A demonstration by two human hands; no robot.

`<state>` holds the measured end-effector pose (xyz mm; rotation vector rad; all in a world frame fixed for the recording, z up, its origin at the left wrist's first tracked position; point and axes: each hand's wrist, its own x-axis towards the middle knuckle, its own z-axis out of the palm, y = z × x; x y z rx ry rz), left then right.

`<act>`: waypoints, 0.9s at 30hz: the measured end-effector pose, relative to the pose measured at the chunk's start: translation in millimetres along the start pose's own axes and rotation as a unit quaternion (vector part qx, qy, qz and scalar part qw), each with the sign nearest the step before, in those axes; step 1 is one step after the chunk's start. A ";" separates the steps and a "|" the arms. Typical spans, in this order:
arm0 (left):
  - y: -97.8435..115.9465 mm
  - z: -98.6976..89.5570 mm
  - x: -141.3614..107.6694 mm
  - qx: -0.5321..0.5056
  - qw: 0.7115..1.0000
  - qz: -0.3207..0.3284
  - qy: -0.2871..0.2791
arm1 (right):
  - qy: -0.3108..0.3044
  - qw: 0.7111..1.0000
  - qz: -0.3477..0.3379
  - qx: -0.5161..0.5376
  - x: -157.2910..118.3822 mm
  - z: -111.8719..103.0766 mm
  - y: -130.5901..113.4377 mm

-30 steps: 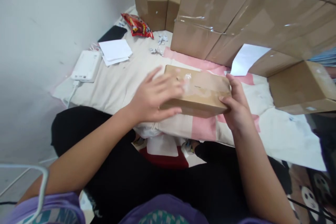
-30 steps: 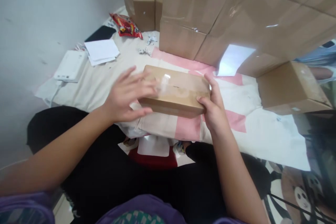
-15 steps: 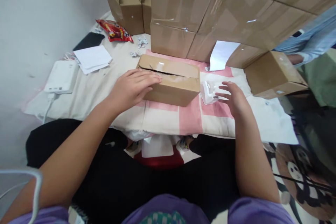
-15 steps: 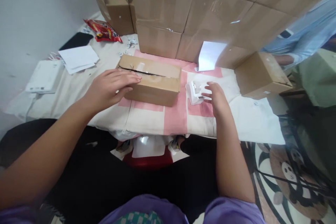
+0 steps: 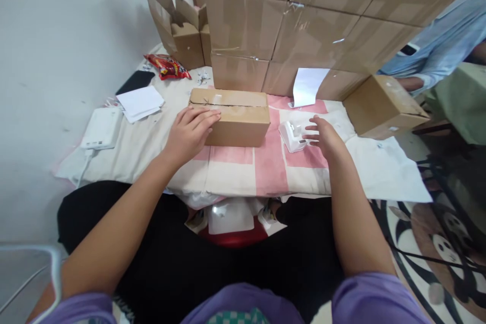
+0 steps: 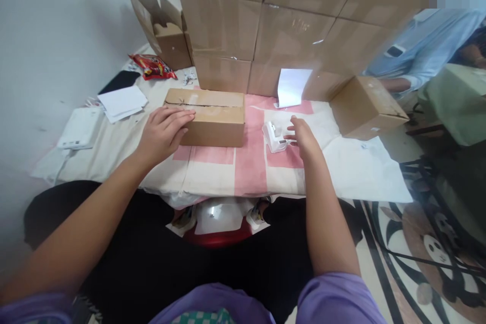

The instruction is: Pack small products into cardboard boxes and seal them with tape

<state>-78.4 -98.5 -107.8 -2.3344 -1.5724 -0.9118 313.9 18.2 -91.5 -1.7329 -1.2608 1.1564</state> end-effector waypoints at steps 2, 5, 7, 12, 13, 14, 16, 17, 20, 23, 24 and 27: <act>2.5 1.6 -2.1 0.013 1.000 0.001 0.003 | -0.008 1.000 -0.005 -0.006 0.8 -0.7 0.6; 7.2 2.4 -4.3 0.019 1.000 -0.013 0.003 | 0.001 0.999 -0.028 -0.029 1.3 2.2 0.6; 9.5 2.6 -6.1 0.016 1.000 -0.023 0.001 | 0.018 0.997 -0.061 -0.051 0.0 6.1 -0.3; 13.3 13.2 -20.2 0.018 0.999 -0.029 0.022 | 0.037 0.987 -0.069 -0.139 -2.3 9.2 -1.7; 17.3 17.9 -23.5 0.023 0.999 -0.013 0.033 | 0.029 0.988 -0.057 -0.144 -1.5 8.0 -1.1; 23.7 23.4 -25.6 0.022 0.999 0.017 0.039 | 0.020 0.989 -0.046 -0.140 -0.6 6.6 -0.2; 44.3 36.3 -23.5 -0.001 0.993 0.111 0.035 | 0.000 0.992 -0.033 -0.123 1.3 4.2 1.3; 58.0 43.9 -18.4 -0.023 0.986 0.164 0.023 | -0.006 0.993 -0.031 -0.117 1.8 3.4 1.7; 103.4 72.8 14.1 -0.100 0.966 0.236 -0.024 | -0.008 0.994 -0.030 -0.107 0.7 2.6 -0.4; 138.2 112.3 64.9 -0.214 0.964 0.148 -0.047 | -0.007 0.995 -0.020 -0.096 -4.6 -0.1 -4.7; 145.3 126.6 82.6 -0.256 0.960 0.109 -0.043 | -0.009 0.996 -0.017 -0.092 -7.1 -2.0 -6.0; 153.8 164.9 126.5 -0.340 0.938 -0.064 -0.031 | -0.021 0.997 -0.018 -0.078 -15.0 -9.6 -7.4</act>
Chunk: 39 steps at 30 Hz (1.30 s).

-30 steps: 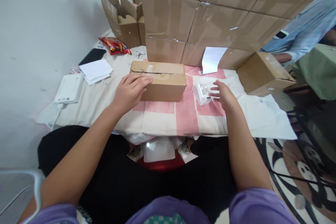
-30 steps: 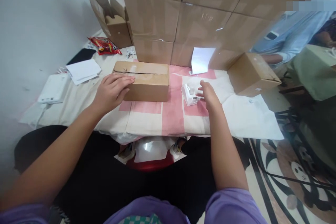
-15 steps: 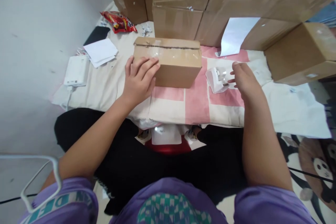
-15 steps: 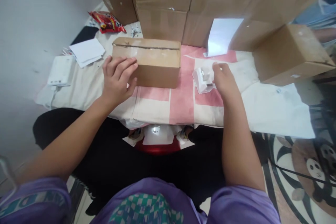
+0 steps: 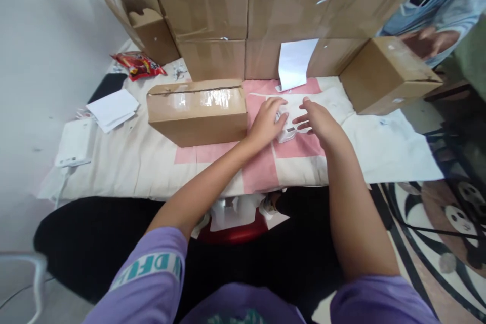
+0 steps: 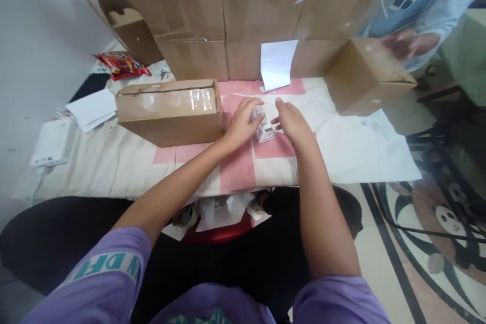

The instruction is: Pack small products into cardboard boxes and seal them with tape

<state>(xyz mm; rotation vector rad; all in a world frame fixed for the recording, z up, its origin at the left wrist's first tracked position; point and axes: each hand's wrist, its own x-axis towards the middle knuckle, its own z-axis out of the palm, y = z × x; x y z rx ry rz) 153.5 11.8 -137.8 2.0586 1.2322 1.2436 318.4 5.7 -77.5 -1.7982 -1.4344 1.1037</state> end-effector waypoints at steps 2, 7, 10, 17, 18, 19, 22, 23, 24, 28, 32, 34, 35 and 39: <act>-10.4 12.5 17.4 -0.045 0.993 -0.112 -0.007 | -0.011 1.000 0.009 0.010 -3.6 -4.0 1.6; -28.9 23.9 18.7 -0.149 0.979 -0.138 -0.001 | -0.047 0.995 0.068 0.062 4.1 -4.5 5.8; -33.2 27.1 12.5 -0.130 0.984 -0.116 0.036 | -0.059 0.989 0.107 0.083 14.6 0.5 4.1; -43.9 17.3 -3.1 -0.064 0.992 0.025 -0.106 | -0.038 0.985 0.085 0.144 16.3 12.0 -2.9; -44.8 16.6 -5.7 -0.035 0.991 0.043 -0.119 | -0.034 0.985 0.079 0.149 13.6 12.1 -3.4; -45.3 16.7 -7.8 -0.011 0.991 0.055 -0.123 | -0.029 0.985 0.074 0.156 10.4 11.8 -3.8; -43.6 19.8 -11.2 0.021 0.991 0.071 -0.108 | -0.010 0.977 0.066 0.201 -0.7 8.9 -5.2; -42.1 20.8 -11.3 0.024 0.992 0.073 -0.103 | -0.003 0.975 0.063 0.213 -4.4 8.0 -5.5; -40.4 21.4 -11.1 0.025 0.992 0.074 -0.098 | 0.002 0.974 0.060 0.218 -7.7 7.3 -5.7; -34.4 19.3 -8.6 0.030 0.993 0.073 -0.088 | 0.015 0.982 0.049 0.182 -16.4 7.8 -3.6; -36.3 15.3 -6.1 0.037 0.995 0.064 -0.063 | 0.024 0.990 0.026 0.134 -20.6 8.7 -0.6; -38.8 14.4 -4.8 0.034 0.997 0.043 -0.049 | 0.023 0.995 0.030 0.097 -23.7 7.6 0.3; -39.7 14.1 -4.2 0.033 0.998 0.033 -0.043 | 0.021 0.996 0.033 0.078 -25.5 6.7 0.7; -39.6 13.4 -3.1 0.035 0.999 0.021 -0.029 | 0.014 0.999 0.032 0.017 -31.8 4.2 3.0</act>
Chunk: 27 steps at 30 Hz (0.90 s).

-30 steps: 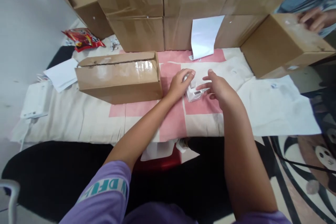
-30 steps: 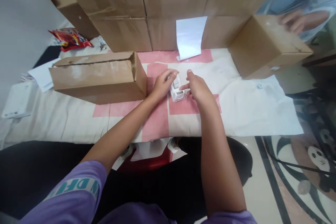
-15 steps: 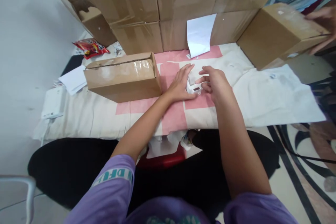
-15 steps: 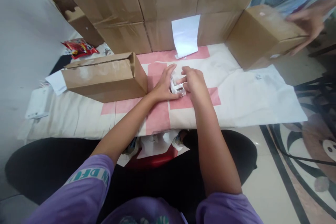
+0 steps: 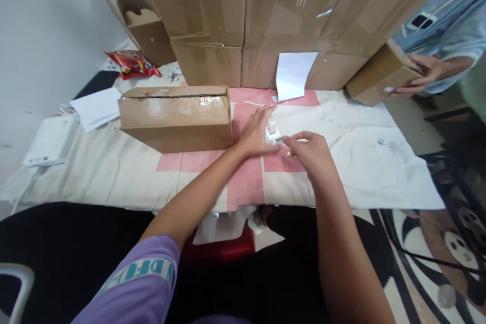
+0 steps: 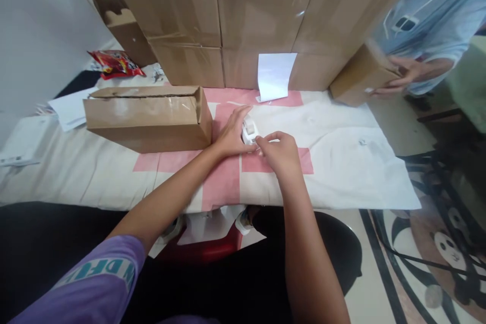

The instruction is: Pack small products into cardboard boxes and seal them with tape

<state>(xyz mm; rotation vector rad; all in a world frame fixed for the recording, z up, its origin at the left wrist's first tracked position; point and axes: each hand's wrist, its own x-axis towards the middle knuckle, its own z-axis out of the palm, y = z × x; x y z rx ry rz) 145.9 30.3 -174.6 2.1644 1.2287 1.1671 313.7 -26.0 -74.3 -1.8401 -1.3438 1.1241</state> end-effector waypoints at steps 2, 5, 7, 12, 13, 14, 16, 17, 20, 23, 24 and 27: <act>1.5 -0.9 0.0 0.004 1.000 -0.007 -0.002 | -0.005 0.999 0.005 -0.032 0.2 -0.1 2.1; 3.7 -2.7 -0.1 0.013 0.999 -0.023 -0.017 | -0.024 0.998 0.017 -0.054 4.4 0.4 6.3; 4.6 -3.8 -0.1 0.017 0.999 -0.032 -0.029 | -0.046 0.998 0.014 -0.048 8.0 0.4 9.3; 5.8 -4.5 -0.5 0.022 0.998 -0.038 -0.034 | -0.070 0.995 0.002 -0.073 14.9 1.3 15.9; 6.0 -4.5 -0.6 0.023 0.999 -0.035 -0.032 | -0.072 0.994 0.002 -0.079 16.1 1.9 17.1; 6.2 -4.6 -0.7 0.023 0.999 -0.033 -0.031 | -0.075 0.994 0.004 -0.081 17.3 2.5 18.3; 6.5 -5.0 -0.8 0.023 0.999 -0.031 -0.030 | -0.084 0.993 0.008 -0.079 19.2 3.5 19.7; 6.7 -5.2 -0.8 0.022 0.999 -0.032 -0.031 | -0.089 0.993 0.011 -0.077 19.7 3.8 19.8; 7.3 -5.9 -0.8 0.018 0.999 -0.036 -0.034 | -0.098 0.993 0.016 -0.057 18.9 2.8 16.8; 7.8 -6.0 -0.6 0.017 0.999 -0.035 -0.036 | -0.119 0.992 0.033 0.009 15.4 -1.6 10.7; 7.9 -5.9 -0.5 0.016 0.999 -0.035 -0.037 | -0.125 0.991 0.036 0.032 14.4 -3.5 8.9; 8.0 -5.7 -0.5 0.016 0.998 -0.039 -0.040 | -0.120 0.991 0.039 0.035 14.0 -7.4 7.0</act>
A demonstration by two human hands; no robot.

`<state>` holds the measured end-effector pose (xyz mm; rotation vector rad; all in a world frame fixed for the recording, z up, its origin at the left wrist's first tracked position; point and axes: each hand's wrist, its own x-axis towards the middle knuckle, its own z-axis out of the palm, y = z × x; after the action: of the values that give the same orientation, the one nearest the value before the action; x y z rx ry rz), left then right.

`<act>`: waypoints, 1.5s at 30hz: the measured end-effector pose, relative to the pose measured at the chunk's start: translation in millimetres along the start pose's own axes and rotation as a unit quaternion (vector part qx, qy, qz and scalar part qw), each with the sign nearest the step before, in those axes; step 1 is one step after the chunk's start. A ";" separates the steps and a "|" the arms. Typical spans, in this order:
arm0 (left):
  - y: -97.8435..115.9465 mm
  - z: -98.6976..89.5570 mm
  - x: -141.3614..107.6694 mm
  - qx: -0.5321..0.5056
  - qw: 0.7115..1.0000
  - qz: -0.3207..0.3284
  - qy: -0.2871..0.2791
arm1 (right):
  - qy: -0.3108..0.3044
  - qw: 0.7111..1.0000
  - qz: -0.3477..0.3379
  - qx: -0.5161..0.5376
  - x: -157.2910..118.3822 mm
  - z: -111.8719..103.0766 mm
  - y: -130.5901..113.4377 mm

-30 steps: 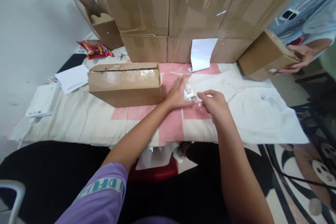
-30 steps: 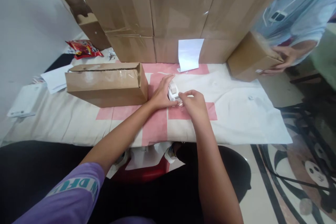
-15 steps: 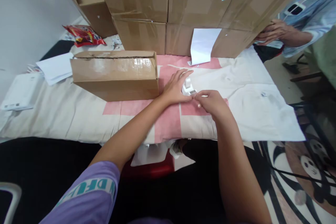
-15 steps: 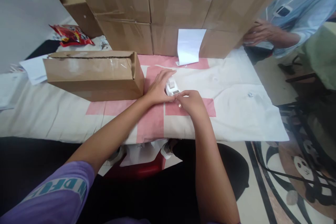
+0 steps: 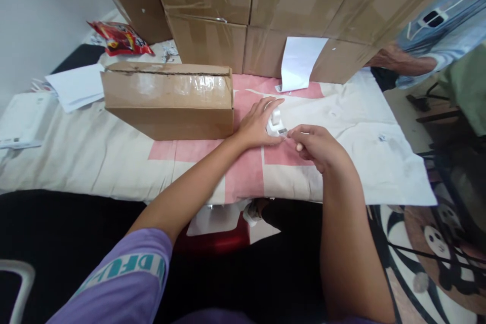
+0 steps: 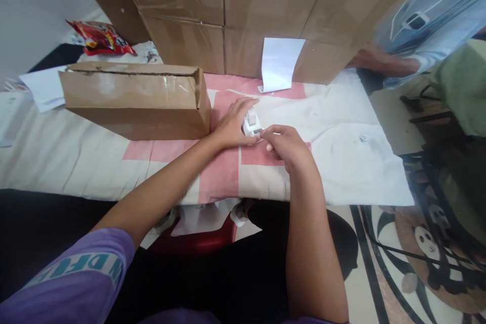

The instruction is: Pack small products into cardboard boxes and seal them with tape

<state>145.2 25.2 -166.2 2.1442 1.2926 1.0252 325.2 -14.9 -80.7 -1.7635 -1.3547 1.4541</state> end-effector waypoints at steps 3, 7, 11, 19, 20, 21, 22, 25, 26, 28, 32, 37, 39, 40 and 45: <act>-0.1 0.0 -0.4 0.008 1.000 0.002 0.001 | 0.016 0.997 0.020 -0.077 4.8 0.7 3.9; -0.4 1.2 -0.6 0.012 1.000 0.007 0.003 | 0.021 0.989 0.015 -0.147 12.3 6.5 10.0; -1.4 4.4 0.0 0.001 1.000 0.010 0.003 | 0.019 0.987 -0.009 -0.158 12.3 10.2 9.9; -14.6 -4.0 -2.4 -0.028 0.997 0.057 -0.049 | -0.005 0.988 -0.036 -0.151 14.7 8.3 12.2; -16.1 -5.8 -2.5 -0.036 0.996 0.064 -0.056 | -0.005 0.987 -0.038 -0.155 15.1 8.2 12.5; -17.1 -6.9 -2.4 -0.043 0.995 0.068 -0.057 | -0.005 0.987 -0.039 -0.159 15.3 8.3 12.8; -17.5 -7.4 -2.2 -0.048 0.995 0.067 -0.054 | -0.005 0.986 -0.041 -0.161 15.4 8.4 12.9; -16.4 -5.3 -1.7 -0.043 0.997 0.061 -0.035 | -0.008 0.985 -0.051 -0.163 15.5 8.5 12.7; -15.7 -4.0 -1.7 -0.036 0.997 0.060 -0.029 | -0.009 0.985 -0.053 -0.162 15.6 8.4 12.6; -14.9 -1.6 -1.9 -0.024 0.998 0.062 -0.023 | -0.012 0.985 -0.057 -0.164 16.2 7.9 12.5; -15.7 -0.3 -2.8 -0.017 0.997 0.070 -0.020 | -0.018 0.984 -0.054 -0.171 18.2 6.6 14.0; -16.6 -0.2 -2.7 -0.022 0.997 0.077 -0.007 | -0.018 0.983 -0.064 -0.171 18.5 6.8 15.7; -14.3 1.7 -2.9 -0.025 0.997 0.077 -0.001 | -0.011 0.981 -0.058 -0.186 17.3 8.0 14.1; -12.3 3.3 -3.1 -0.026 0.997 0.075 0.007 | -0.007 0.979 -0.054 -0.197 16.7 8.7 12.9; 2.5 14.5 -6.2 -0.004 0.997 -0.003 0.081 | 0.000 0.975 -0.059 -0.216 15.1 11.8 8.2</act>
<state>156.1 18.8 -176.0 2.0859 1.3630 1.2211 316.7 -7.2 -98.1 -1.8959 -1.8495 1.1541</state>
